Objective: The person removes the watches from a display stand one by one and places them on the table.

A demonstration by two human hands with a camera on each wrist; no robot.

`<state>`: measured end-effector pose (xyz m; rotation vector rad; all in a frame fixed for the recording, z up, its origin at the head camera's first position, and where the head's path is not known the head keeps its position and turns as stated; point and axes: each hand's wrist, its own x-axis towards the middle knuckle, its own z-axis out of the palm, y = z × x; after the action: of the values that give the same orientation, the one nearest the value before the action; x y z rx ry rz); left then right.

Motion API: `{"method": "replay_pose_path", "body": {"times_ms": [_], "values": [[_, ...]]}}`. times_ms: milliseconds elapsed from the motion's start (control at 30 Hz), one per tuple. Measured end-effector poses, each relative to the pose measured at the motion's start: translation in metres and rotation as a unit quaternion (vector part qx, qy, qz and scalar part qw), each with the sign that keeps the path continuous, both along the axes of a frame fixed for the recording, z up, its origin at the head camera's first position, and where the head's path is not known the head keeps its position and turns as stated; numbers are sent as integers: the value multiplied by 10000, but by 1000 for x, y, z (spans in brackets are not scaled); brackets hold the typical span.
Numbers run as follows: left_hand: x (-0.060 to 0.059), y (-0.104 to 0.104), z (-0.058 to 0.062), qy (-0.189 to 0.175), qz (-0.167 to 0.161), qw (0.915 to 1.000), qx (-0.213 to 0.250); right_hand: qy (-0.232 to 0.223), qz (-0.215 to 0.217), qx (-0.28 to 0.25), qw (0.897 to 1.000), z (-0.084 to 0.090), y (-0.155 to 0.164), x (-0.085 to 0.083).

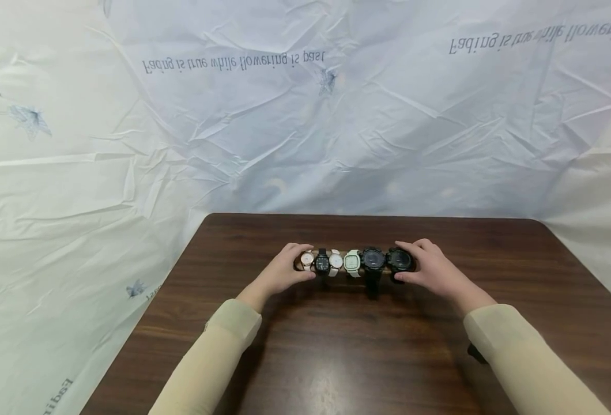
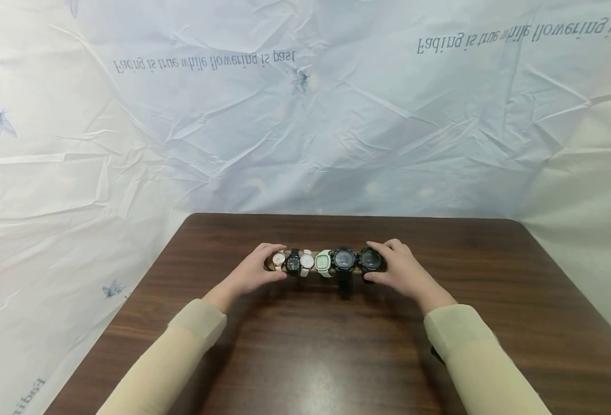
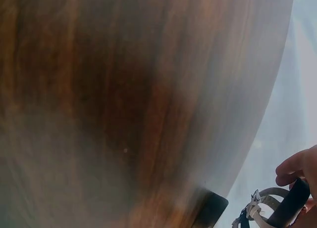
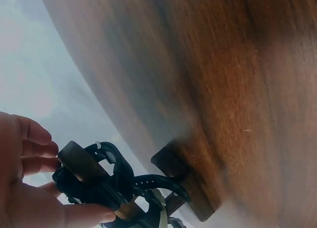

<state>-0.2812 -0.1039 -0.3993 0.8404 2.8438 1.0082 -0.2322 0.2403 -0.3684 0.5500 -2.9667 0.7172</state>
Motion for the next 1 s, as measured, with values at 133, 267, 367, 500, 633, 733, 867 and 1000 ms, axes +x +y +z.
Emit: {"method": "replay_pose_path", "body": {"times_ms": [133, 267, 367, 500, 633, 733, 867, 1000], "values": [[1, 0, 0, 6, 56, 10000, 0, -94, 35, 59, 9999, 3, -2, 0], [1, 0, 0, -16, 35, 10000, 33, -235, 26, 31, 9997, 5, -1, 1], [2, 0, 1, -49, 33, 10000, 76, -341, 12, -30, 9994, 7, 0, 3], [1, 1, 1, -101, 101, 9999, 63, -382, -44, -79, 9992, 7, 3, 5], [1, 1, 2, -146, 82, 9998, -57, -421, -126, -122, 9990, 4, 8, 7], [1, 0, 4, -94, -7, 9998, -177, -457, -206, -145, 9986, 3, 11, 8], [1, 0, 6, 77, -24, 9995, -321, -429, -184, -167, 9988, 3, 12, 9], [2, 0, 6, 57, -14, 9994, -351, -435, -173, -179, 9987, 3, 13, 9]]}}
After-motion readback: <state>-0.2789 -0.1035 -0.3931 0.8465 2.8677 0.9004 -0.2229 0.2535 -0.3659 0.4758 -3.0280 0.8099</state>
